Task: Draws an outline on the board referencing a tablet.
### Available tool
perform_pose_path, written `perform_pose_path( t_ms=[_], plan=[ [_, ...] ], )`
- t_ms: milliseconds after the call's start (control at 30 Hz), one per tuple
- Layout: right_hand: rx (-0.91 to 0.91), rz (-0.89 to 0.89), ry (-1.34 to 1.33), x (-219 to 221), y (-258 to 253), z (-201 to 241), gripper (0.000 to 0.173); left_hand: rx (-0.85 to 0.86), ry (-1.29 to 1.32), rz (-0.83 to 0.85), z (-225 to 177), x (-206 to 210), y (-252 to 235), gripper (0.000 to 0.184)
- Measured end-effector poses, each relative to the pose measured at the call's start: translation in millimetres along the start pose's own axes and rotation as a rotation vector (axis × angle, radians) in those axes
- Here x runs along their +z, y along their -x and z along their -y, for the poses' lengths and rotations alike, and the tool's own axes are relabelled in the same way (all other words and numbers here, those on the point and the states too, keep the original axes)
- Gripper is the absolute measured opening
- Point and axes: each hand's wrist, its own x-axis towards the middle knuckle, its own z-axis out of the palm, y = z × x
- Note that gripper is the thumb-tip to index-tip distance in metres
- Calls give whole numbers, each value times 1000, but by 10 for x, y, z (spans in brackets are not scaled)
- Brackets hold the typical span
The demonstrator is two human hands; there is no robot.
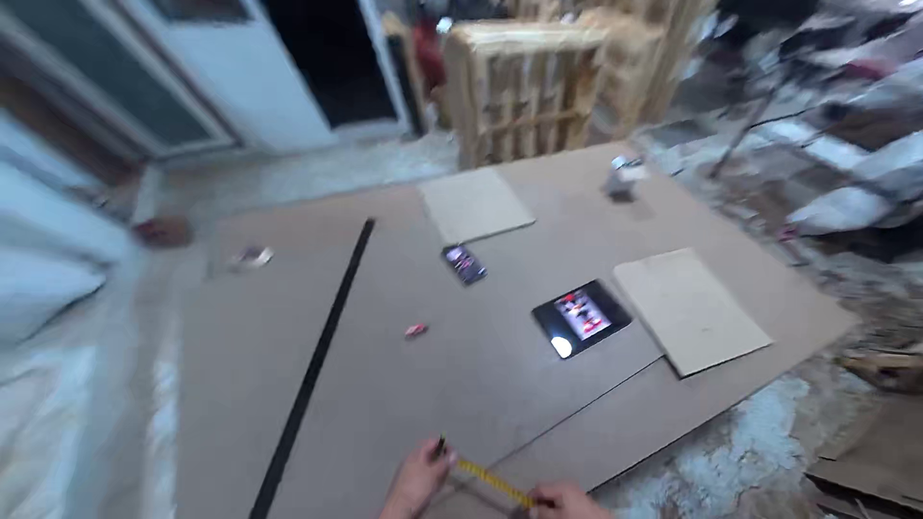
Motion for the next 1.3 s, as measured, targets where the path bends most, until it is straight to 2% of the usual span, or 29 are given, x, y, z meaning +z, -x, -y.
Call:
perform_pose_path(
  t_ms=[133, 233, 367, 467, 567, 633, 700, 767, 833, 933, 1100, 1300],
  plan=[
    [85, 46, -252, -17, -92, -248, 34, -85, 92, -190, -10, -417, -231, 25],
    [94, 46, -383, -78, -250, -306, 34, -55, 66, -270, -161, -595, -444, 21],
    [71, 42, -434, -208, -423, -349, 32, -20, 100, -295, -622, -540, -697, 20],
    [100, -51, -477, -271, -469, -394, 30, 19, 115, -307, -874, -431, -943, 23],
    [207, -238, -481, -295, -516, -388, 28, 66, -156, -316, -1039, -262, -1072, 34],
    [271, -315, -488, -325, -567, -366, 28, 166, -423, -253, -1075, -108, -1086, 37],
    [317, -354, -483, -354, -630, -311, 29, 258, -638, -106, -1080, 102, -1119, 43],
    [366, -401, -471, -363, -688, -222, 30, 269, -817, 46, -1095, 322, -1189, 53],
    [410, -440, -443, -378, -729, -124, 31, 264, -966, 121, -1107, 487, -1273, 61],
    [442, -449, -425, -405, -750, -56, 32, 280, -1051, 154, -1121, 592, -1347, 69],
    [486, -423, -317, -426, -749, -27, 35, 302, -1145, 210, -1109, 624, -1386, 70],
    [478, -456, -362, -442, -744, -72, 43, 172, -1174, 201, -1256, 609, -1405, 75]
  ],
)
